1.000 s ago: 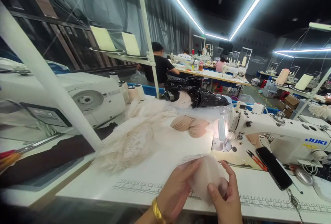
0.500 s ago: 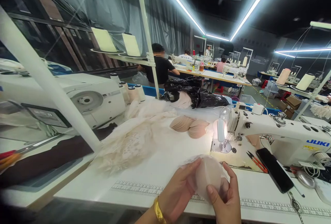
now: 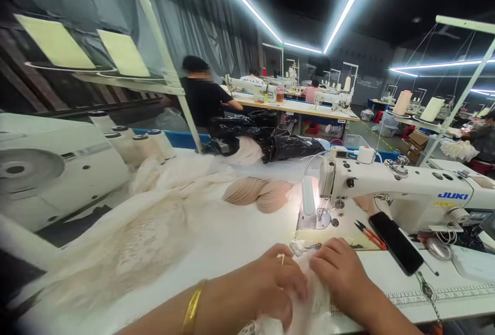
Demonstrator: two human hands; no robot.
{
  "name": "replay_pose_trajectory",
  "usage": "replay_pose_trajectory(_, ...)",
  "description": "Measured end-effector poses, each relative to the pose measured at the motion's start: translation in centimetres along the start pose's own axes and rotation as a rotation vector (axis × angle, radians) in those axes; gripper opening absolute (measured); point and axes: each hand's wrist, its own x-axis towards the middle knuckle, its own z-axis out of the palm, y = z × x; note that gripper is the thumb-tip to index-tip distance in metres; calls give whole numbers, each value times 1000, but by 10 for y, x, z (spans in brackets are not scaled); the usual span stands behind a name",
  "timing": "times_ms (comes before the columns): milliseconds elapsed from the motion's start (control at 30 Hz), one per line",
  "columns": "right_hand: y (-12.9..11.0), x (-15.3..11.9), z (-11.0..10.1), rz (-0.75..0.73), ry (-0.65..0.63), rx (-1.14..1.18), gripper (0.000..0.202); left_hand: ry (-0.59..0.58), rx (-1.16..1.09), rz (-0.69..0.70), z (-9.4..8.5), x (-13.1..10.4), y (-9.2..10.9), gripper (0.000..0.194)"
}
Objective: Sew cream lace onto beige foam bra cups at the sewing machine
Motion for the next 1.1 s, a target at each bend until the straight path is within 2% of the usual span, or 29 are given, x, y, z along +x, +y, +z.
replay_pose_trajectory(33,12,9,-3,-114,-43,-116,19,-108,133,34,-6,7,-5,10)
replay_pose_trajectory(100,33,26,-5,-229,-120,-243,20,-253,268,-1,-17,24,-15,15)
replay_pose_trajectory(167,49,34,-2,-216,-133,-252,22,-324,322,-75,-25,39,-25,15)
replay_pose_trajectory(233,57,33,0,-141,-113,-185,29,-362,324,-122,-28,49,-33,12)
replay_pose_trajectory(333,60,25,-2,-46,-151,-60,39,-366,331,-163,-26,53,-41,12)
replay_pose_trajectory(400,59,20,-6,-6,-196,-27,39,-355,348,-185,-23,52,-42,19)
replay_pose_trajectory(600,63,18,-8,93,-228,-117,35,-258,328,-198,-16,50,-44,28)
replay_pose_trajectory(1100,64,17,-6,178,-259,-177,34,-166,263,-111,-13,47,-53,25)
